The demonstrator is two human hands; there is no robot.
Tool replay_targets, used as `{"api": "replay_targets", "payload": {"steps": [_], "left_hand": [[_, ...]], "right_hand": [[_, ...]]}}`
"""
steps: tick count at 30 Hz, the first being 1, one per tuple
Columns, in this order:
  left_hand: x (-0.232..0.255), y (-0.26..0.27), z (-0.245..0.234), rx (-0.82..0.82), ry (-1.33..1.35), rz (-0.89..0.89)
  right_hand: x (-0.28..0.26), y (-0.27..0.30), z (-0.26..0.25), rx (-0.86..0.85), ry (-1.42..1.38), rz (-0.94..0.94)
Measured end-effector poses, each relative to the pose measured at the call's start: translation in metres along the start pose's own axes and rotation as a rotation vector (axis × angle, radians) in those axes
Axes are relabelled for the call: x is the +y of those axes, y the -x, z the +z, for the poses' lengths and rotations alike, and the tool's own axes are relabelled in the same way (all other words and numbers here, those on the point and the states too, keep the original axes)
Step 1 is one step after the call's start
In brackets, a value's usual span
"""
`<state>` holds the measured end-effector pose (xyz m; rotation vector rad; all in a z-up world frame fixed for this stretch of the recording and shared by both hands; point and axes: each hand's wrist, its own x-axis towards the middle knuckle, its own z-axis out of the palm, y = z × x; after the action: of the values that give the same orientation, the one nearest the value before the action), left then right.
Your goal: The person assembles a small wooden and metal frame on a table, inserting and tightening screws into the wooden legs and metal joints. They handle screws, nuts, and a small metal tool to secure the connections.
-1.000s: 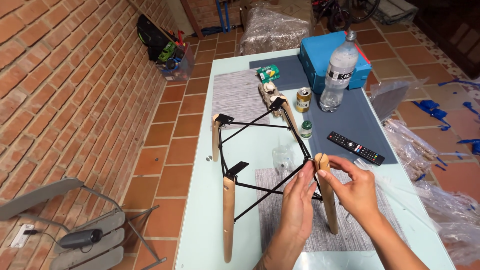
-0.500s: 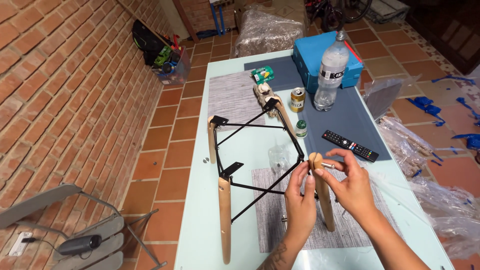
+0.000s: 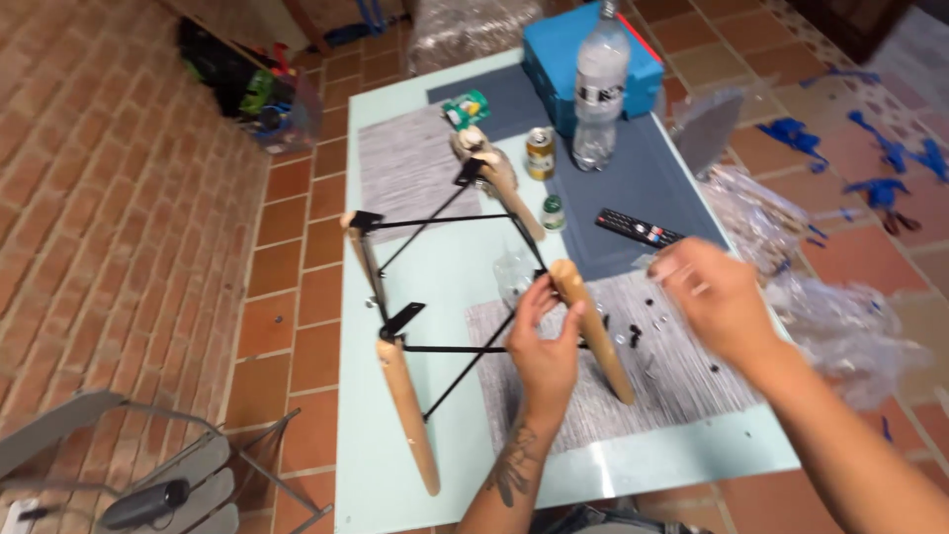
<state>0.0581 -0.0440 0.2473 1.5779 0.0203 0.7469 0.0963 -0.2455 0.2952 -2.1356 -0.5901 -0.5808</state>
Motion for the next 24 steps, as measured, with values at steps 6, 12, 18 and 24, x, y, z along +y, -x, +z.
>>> {"api": "replay_targets", "payload": {"steps": [6, 12, 18, 24], "left_hand": [[0.010, 0.004, -0.012, -0.012, -0.032, -0.102], [0.016, 0.005, -0.018, 0.020, -0.066, -0.129], [0.014, 0.007, -0.018, 0.029, -0.097, -0.055], [0.006, 0.007, -0.017, 0.007, -0.119, -0.082]], "right_hand": [[0.123, 0.077, -0.010, 0.216, -0.942, 0.820], [0.266, 0.193, 0.118, 0.130, -1.076, 1.083], [0.188, 0.117, 0.185, -0.711, 0.357, 0.545], [0.211, 0.111, 0.199, -0.810, 0.424, 0.265]]}}
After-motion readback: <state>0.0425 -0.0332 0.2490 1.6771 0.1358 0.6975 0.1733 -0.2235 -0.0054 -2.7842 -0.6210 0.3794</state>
